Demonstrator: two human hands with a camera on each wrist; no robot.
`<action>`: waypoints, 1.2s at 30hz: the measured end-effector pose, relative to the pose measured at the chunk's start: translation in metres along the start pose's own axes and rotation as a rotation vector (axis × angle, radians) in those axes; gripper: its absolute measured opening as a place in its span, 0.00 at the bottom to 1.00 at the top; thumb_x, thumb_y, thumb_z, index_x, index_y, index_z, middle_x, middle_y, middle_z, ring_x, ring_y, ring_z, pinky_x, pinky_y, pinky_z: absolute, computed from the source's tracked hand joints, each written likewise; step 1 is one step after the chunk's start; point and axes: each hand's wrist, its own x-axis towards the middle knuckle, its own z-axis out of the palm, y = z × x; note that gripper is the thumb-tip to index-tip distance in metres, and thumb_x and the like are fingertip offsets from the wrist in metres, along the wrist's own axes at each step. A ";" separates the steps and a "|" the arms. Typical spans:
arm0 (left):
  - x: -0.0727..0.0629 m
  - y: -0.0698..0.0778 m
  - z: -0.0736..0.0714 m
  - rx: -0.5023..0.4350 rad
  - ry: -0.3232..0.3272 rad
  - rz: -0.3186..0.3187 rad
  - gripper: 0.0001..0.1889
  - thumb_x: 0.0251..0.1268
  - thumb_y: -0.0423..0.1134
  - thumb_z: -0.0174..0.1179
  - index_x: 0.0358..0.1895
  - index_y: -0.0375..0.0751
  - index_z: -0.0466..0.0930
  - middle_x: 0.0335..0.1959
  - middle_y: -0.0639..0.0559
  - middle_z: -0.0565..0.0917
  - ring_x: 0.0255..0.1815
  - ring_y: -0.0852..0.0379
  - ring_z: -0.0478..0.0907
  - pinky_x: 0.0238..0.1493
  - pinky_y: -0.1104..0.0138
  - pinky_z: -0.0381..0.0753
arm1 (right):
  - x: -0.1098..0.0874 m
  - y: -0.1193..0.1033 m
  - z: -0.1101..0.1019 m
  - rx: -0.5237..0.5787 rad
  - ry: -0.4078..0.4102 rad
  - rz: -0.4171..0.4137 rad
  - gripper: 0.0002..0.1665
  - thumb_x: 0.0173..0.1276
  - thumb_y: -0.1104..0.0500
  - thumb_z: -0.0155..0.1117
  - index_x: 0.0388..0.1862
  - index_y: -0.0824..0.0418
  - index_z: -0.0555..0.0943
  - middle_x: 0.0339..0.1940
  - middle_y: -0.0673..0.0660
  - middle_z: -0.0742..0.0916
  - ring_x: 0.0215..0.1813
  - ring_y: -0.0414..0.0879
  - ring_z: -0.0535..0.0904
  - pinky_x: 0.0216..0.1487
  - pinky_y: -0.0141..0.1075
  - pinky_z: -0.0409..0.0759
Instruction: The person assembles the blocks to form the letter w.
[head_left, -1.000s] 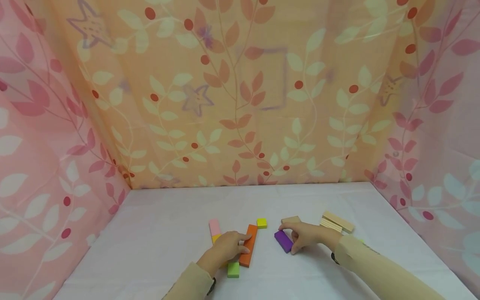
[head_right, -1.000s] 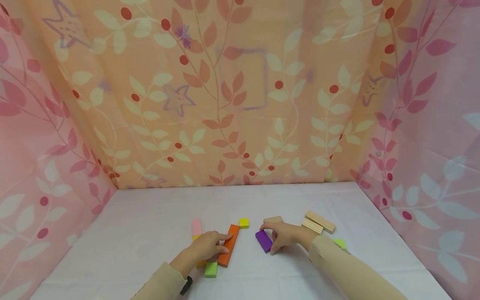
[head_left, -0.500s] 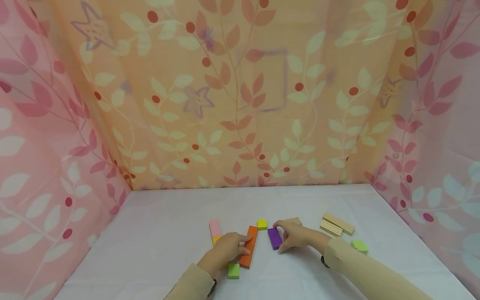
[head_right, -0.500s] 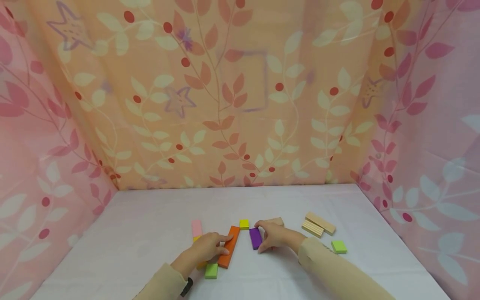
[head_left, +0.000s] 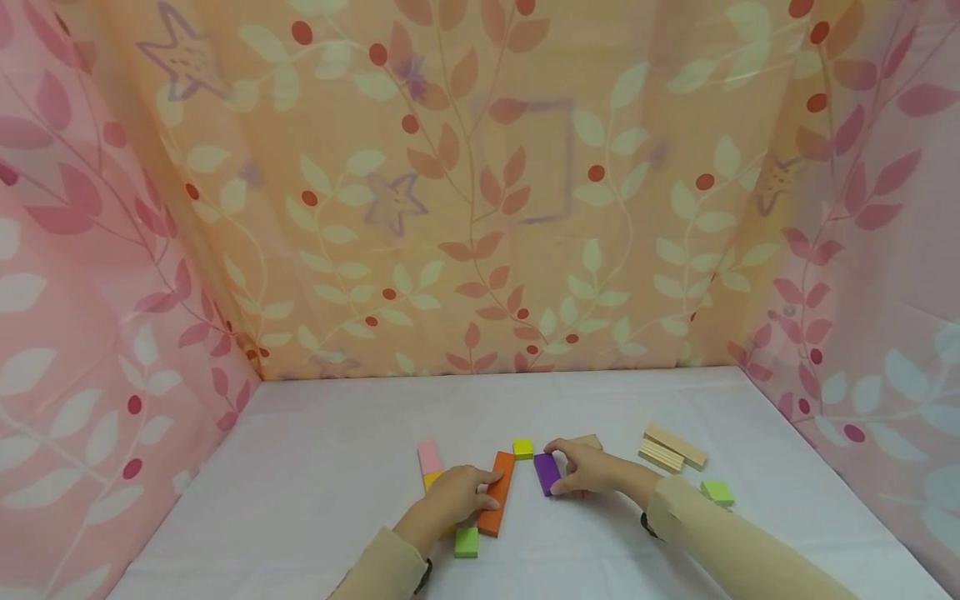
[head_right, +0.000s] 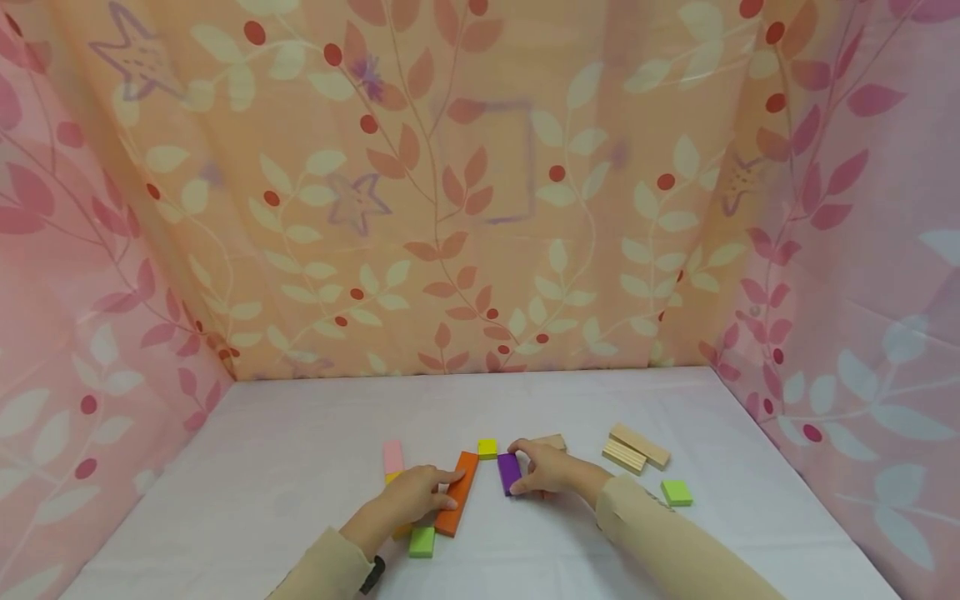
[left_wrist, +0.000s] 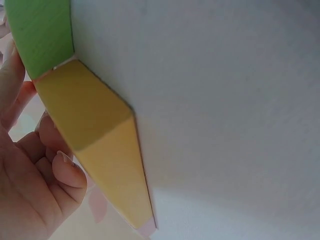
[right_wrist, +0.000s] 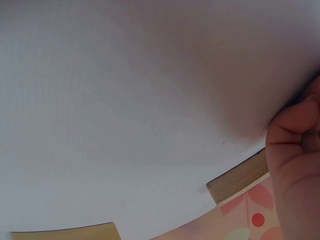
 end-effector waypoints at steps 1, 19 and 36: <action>0.000 0.000 0.000 0.002 -0.001 0.002 0.24 0.60 0.47 0.67 0.61 0.51 0.80 0.56 0.45 0.81 0.59 0.44 0.75 0.60 0.51 0.71 | 0.000 0.000 0.000 -0.003 -0.001 -0.001 0.36 0.62 0.57 0.72 0.65 0.62 0.67 0.19 0.52 0.79 0.18 0.41 0.72 0.21 0.31 0.73; 0.000 0.001 -0.003 0.028 -0.004 0.017 0.25 0.60 0.47 0.67 0.62 0.50 0.80 0.56 0.45 0.81 0.59 0.45 0.75 0.60 0.52 0.71 | 0.002 0.001 0.000 0.008 -0.002 0.002 0.36 0.62 0.57 0.72 0.65 0.62 0.67 0.16 0.51 0.78 0.16 0.41 0.72 0.19 0.31 0.72; 0.000 0.000 -0.001 0.022 -0.003 0.020 0.25 0.60 0.47 0.67 0.61 0.50 0.80 0.56 0.45 0.81 0.60 0.44 0.74 0.60 0.51 0.71 | -0.010 0.023 -0.027 -0.015 0.145 -0.088 0.37 0.63 0.61 0.69 0.69 0.67 0.67 0.19 0.47 0.69 0.23 0.39 0.63 0.26 0.30 0.64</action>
